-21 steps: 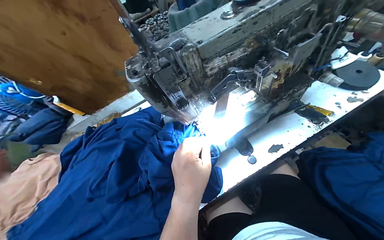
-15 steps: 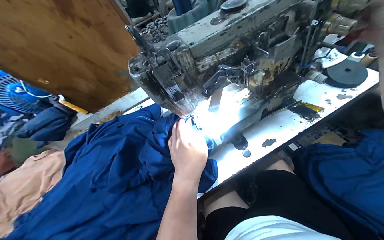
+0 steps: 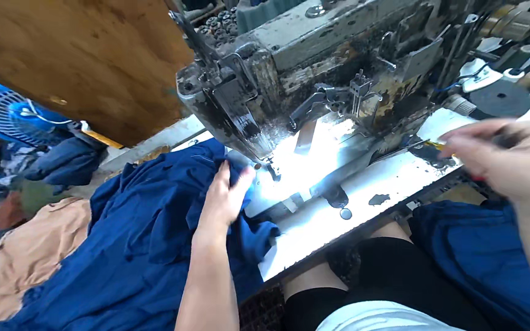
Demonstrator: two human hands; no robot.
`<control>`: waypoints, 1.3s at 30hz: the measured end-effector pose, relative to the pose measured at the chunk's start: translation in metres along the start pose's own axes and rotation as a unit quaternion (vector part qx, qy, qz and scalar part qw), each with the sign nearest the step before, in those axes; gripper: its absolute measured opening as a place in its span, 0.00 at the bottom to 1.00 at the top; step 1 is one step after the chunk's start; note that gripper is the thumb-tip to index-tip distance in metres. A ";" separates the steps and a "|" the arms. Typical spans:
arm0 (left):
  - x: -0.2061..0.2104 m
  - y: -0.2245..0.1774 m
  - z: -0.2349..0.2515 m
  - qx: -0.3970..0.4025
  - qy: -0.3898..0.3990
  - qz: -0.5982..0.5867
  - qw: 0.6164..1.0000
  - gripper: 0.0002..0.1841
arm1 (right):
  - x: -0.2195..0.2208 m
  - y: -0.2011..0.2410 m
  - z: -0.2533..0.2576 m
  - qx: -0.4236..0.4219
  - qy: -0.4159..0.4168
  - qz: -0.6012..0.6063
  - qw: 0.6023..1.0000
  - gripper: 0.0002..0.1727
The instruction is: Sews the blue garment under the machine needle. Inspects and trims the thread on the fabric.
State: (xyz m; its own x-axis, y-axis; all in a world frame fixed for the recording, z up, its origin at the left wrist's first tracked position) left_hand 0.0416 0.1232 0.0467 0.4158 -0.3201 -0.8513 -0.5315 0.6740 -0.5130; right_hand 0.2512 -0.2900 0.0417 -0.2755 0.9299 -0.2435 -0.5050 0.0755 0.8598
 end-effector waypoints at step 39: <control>0.034 -0.009 -0.096 0.248 -0.258 -0.123 0.926 0.15 | 0.197 0.056 -0.005 -0.324 0.032 -0.278 0.904 0.11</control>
State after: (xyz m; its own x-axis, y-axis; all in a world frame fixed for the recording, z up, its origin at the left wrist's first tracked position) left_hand -0.0103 0.0429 0.0119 0.8440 -0.2303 -0.4843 -0.0231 0.8867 -0.4619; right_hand 0.1643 -0.1040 0.0396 0.1326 0.7884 -0.6007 -0.9471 0.2794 0.1577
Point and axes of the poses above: each hand's wrist, its own z-axis towards the middle knuckle, its own x-axis out of the palm, y = z × x, the point moved 4 cm from there along z, towards the middle knuckle, and after that the axes turned 7 degrees about -y, right-handed, at the moved point
